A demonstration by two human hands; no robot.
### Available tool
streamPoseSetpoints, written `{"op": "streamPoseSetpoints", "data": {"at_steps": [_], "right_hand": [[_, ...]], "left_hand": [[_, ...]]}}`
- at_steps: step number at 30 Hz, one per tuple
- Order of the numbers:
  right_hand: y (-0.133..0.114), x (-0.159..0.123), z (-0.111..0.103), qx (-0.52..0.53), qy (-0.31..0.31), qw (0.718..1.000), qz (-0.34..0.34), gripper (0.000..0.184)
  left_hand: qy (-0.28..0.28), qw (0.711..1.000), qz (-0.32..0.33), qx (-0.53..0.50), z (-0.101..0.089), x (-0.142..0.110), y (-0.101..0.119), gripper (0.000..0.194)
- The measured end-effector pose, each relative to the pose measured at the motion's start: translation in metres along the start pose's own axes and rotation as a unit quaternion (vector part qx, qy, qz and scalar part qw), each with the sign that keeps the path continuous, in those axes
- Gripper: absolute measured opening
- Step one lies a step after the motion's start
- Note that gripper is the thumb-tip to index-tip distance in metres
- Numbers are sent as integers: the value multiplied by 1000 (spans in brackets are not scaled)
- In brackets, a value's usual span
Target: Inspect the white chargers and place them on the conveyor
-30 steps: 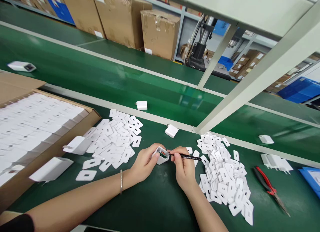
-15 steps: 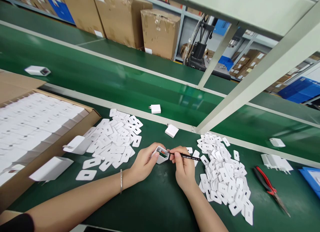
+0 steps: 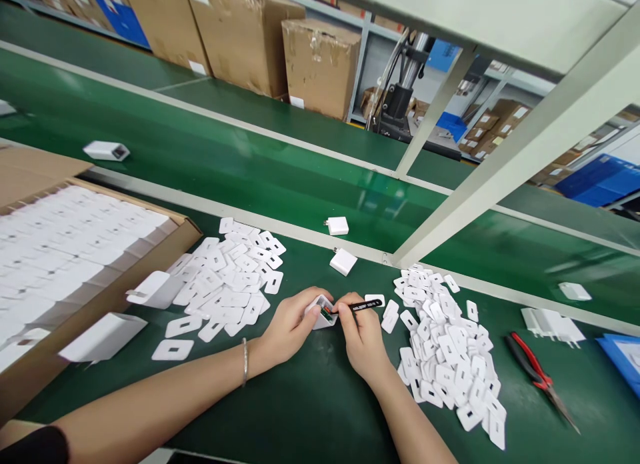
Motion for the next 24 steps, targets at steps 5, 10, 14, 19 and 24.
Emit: {"op": "streamPoseSetpoints", "data": {"at_steps": [5, 10, 14, 19, 24], "right_hand": [[-1, 1, -24, -44, 159, 986, -21, 33], [14, 14, -29, -339, 48, 939, -38, 22], [36, 15, -39, -491, -21, 871, -20, 60], [59, 11, -71, -421, -51, 906, 2, 41], [67, 18, -83, -397, -62, 916, 5, 9]], "left_hand": [[0, 1000, 8, -29, 1, 1, 1, 33], [32, 998, -45, -43, -3, 1, -6, 35], [45, 995, -63, -64, -4, 2, -8, 36], [51, 993, -69, -79, -3, 2, -9, 32], [52, 992, -88, -72, -4, 1, -13, 30]]}}
Point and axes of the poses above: each hand's wrist, its own x-axis towards the middle knuckle, its own z-axis out of the palm, y = z × x, the point moved 5 cm from there along x, towards the middle knuckle
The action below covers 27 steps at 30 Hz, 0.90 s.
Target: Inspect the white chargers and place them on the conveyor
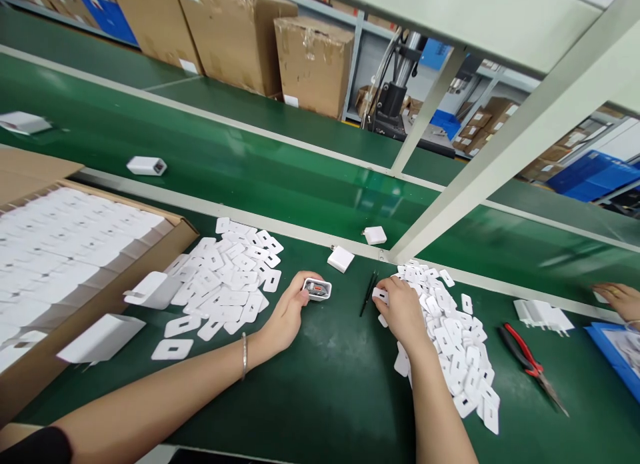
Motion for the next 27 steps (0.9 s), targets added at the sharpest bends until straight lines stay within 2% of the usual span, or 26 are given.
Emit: {"op": "streamPoseSetpoints", "data": {"at_steps": [3, 6, 9, 11, 15, 20, 25, 27], "right_hand": [[-24, 4, -14, 45, 87, 995, 11, 15], [-69, -1, -23, 146, 161, 976, -25, 10], [-109, -9, -15, 179, 163, 966, -90, 13], [-123, -13, -8, 171, 177, 962, -119, 17], [-128, -17, -1, 157, 221, 952, -143, 23], [-128, -20, -6, 156, 257, 939, -166, 34], [-129, -20, -3, 147, 229, 948, -162, 30], [-128, -19, -1, 175, 204, 951, -150, 32]], "left_hand": [[-10, 1000, 2, 3, 1, 0, 2, 34], [-28, 999, 20, 14, 4, -1, 6, 40], [-44, 997, 59, 29, 8, -2, 9, 43], [-57, 994, 91, 31, 11, -3, 12, 44], [-76, 989, 122, 24, 14, -6, 15, 41], [-77, 991, 111, 9, 12, -6, 14, 40], [-80, 991, 109, 10, 12, -5, 13, 40], [-83, 991, 101, -1, 13, -5, 11, 38]]}}
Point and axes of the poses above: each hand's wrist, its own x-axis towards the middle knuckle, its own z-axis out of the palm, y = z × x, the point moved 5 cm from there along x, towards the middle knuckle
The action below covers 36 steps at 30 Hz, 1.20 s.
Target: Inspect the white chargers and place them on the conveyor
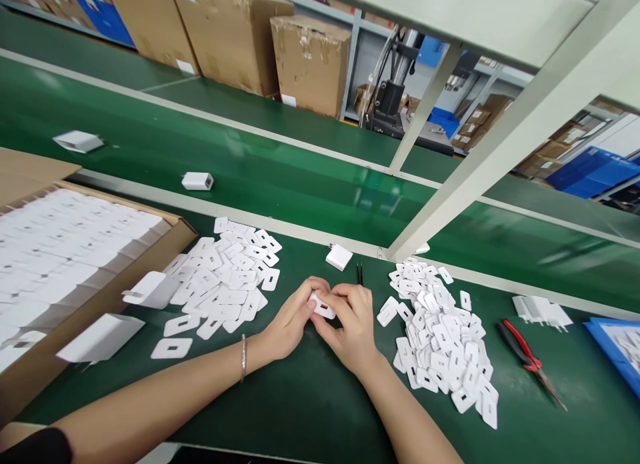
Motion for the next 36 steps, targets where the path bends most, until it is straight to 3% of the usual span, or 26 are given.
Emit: {"op": "streamPoseSetpoints", "data": {"at_steps": [4, 8, 13, 20, 23, 30, 36], "right_hand": [[13, -3, 4, 149, -35, 981, 118, 46], [21, -6, 16, 263, -94, 939, 198, 40], [29, -6, 15, 241, -90, 947, 192, 40], [32, -4, 8, 163, -115, 964, 175, 37], [29, -6, 12, 182, -130, 957, 183, 34], [27, -11, 16, 223, -124, 946, 200, 36], [33, -11, 19, 278, -141, 920, 237, 40]], "left_hand": [[20, 998, 59, -28, -2, -2, 4, 32], [30, 991, 132, 22, -4, -6, 12, 31], [-8, 992, 102, 71, -6, -3, 11, 46], [-38, 996, 45, 71, -6, 3, 5, 45], [-26, 996, 45, 77, -7, 4, 5, 45], [-16, 990, 115, 83, -9, 2, 7, 40], [-40, 995, 76, 42, -8, 6, 7, 42]]}}
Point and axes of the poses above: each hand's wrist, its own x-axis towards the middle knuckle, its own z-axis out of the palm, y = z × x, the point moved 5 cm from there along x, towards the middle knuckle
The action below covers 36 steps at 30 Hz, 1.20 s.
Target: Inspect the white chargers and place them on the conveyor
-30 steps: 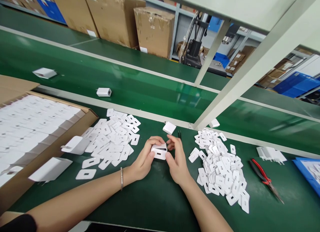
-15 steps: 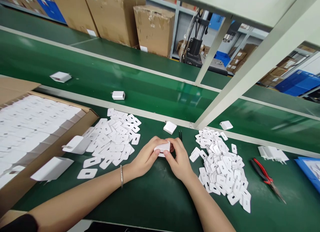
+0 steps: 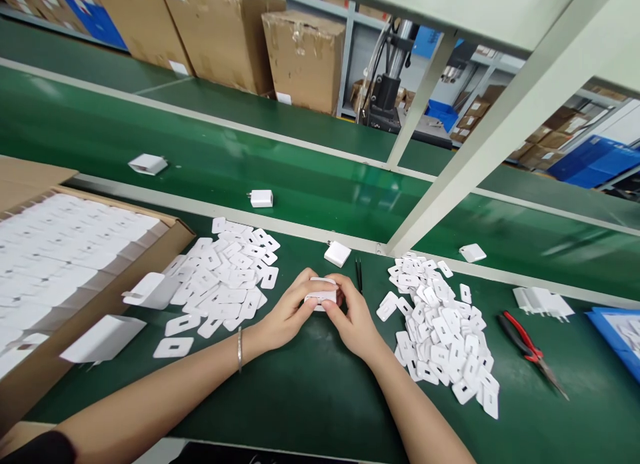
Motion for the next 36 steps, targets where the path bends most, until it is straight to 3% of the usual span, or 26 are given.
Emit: {"op": "streamPoseSetpoints", "data": {"at_steps": [5, 11, 15, 17, 20, 24, 26, 28, 32, 36], "right_hand": [[5, 2, -1, 20, -10, 1000, 18, 43], [10, 2, -2, -26, 38, 999, 16, 46], [-4, 21, -14, -88, -37, 995, 33, 51], [-14, 48, -25, -116, -44, 992, 13, 57], [-17, 112, -36, -218, 28, 975, -26, 49], [8, 204, -15, -317, -11, 948, -36, 68], [19, 235, -2, -336, -38, 940, -43, 72], [26, 250, 3, -357, -57, 931, -41, 65], [22, 238, -18, -407, -37, 912, -34, 44], [9, 184, -56, -418, 0, 908, -36, 42]], "left_hand": [[-6, 1000, 0, 13, 1, 2, -4, 40], [49, 999, 5, -7, 4, 5, -11, 38], [137, 989, -12, -47, 3, 4, -14, 38], [181, 981, -22, -63, 1, 2, -13, 39], [226, 968, -58, -95, -3, 0, -14, 40], [260, 949, -101, -148, -7, -3, -14, 44], [262, 947, -102, -154, -8, -2, -14, 44], [261, 947, -100, -157, -8, -1, -15, 44], [257, 945, -117, -164, -7, 4, -20, 45], [252, 951, -106, -142, -6, 8, -21, 44]]}}
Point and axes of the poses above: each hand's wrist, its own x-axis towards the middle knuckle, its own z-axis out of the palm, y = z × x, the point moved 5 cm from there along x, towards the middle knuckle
